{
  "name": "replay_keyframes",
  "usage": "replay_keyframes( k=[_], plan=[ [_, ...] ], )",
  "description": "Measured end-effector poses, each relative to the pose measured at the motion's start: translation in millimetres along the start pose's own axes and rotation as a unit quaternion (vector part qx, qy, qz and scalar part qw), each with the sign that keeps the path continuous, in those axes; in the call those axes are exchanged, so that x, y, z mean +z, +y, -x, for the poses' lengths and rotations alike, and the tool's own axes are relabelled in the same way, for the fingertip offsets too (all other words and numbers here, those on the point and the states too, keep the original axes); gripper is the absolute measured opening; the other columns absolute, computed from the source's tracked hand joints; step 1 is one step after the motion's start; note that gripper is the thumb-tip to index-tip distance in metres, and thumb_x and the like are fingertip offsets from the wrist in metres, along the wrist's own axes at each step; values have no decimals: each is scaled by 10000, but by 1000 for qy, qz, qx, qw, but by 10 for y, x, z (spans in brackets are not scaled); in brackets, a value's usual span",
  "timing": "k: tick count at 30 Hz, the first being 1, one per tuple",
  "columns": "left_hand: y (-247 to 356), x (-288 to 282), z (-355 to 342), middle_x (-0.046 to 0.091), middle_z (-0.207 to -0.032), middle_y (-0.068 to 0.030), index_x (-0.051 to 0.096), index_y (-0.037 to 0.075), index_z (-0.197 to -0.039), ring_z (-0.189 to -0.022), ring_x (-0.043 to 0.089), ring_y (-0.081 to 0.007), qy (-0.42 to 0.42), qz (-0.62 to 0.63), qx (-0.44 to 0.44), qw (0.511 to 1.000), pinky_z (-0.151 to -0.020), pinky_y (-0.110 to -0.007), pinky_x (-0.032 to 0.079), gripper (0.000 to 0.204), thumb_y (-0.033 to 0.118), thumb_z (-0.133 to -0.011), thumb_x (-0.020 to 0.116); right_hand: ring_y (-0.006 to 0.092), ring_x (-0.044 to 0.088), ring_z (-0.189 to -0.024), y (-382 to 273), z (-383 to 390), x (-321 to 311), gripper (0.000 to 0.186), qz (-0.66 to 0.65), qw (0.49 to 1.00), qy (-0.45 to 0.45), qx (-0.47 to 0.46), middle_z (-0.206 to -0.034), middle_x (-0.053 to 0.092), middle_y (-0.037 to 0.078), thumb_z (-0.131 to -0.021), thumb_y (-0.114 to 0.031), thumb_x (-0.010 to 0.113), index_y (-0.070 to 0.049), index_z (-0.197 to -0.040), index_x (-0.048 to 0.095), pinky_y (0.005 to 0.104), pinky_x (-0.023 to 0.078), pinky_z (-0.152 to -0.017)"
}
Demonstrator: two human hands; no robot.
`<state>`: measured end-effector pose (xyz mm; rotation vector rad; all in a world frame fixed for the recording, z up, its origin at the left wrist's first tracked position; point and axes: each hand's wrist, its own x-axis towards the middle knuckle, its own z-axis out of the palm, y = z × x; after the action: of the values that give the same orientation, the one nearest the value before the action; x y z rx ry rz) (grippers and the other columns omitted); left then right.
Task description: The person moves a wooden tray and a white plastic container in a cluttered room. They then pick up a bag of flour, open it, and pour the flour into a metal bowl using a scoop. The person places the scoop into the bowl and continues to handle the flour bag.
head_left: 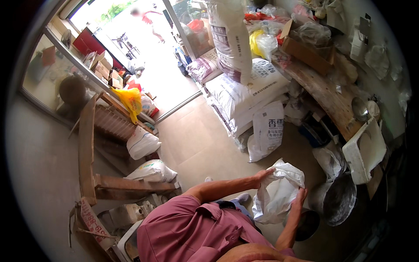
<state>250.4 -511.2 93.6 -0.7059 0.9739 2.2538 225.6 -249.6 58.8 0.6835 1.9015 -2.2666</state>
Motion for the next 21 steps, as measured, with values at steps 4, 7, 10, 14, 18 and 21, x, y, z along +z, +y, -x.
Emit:
replay_keyframes(
  k=[4, 7, 10, 14, 18, 21],
  plan=[
    [-89, -95, -74, 680, -947, -2, 682, 142, -1122, -773, 590, -137, -9, 16, 23, 1000, -721, -330, 465, 457, 539, -910, 601, 225, 558, -960, -51, 21, 72, 370, 2, 1000, -10, 4, -1072, 573, 103, -859, -280, 558, -17, -1117, 585, 382, 466, -842],
    [-83, -129, -102, 676, -1016, -10, 660, 127, -1166, -848, 602, -135, 0, -4, 5, 1000, -766, -324, 473, 481, 534, -922, 589, 222, 564, -943, -78, 34, 84, 364, 5, 1000, -7, 5, -1054, 580, 99, -856, -279, 563, -16, -1106, 590, 383, 472, -828],
    [-162, -427, -246, 659, -1136, -22, 619, 101, -1242, -977, 605, -140, -4, -24, -3, 1000, -877, -320, 472, 525, 529, -945, 561, 214, 577, -923, -51, -13, 173, 348, -12, 999, -22, 29, -1036, 602, 96, -856, -257, 564, -1, -1087, 617, 376, 483, -808],
    [-187, -481, -280, 680, -1064, -24, 649, 81, -1189, -913, 628, -145, -41, 31, 36, 998, -825, -326, 488, 492, 495, -929, 599, 206, 602, -882, -108, 6, 276, 325, -10, 999, -26, 45, -985, 642, 85, -857, -220, 559, 36, -1019, 677, 369, 497, -775],
    [-166, -606, -170, 689, -1015, -25, 664, 71, -1163, -859, 636, -145, -1, 12, 56, 998, -784, -325, 498, 475, 474, -915, 632, 209, 606, -892, -201, 118, 426, 325, -7, 996, -69, 48, -999, 644, 85, -863, -226, 567, 32, -1028, 675, 372, 500, -781],
    [22, -426, 74, 686, -1011, -29, 671, 75, -1145, -857, 633, -150, 35, -45, 16, 998, -803, -329, 501, 459, 468, -911, 641, 201, 613, -942, -275, 159, 401, 334, -6, 995, -89, 41, -1059, 653, 77, -877, -249, 576, -12, -1094, 670, 361, 506, -809]
  ],
)
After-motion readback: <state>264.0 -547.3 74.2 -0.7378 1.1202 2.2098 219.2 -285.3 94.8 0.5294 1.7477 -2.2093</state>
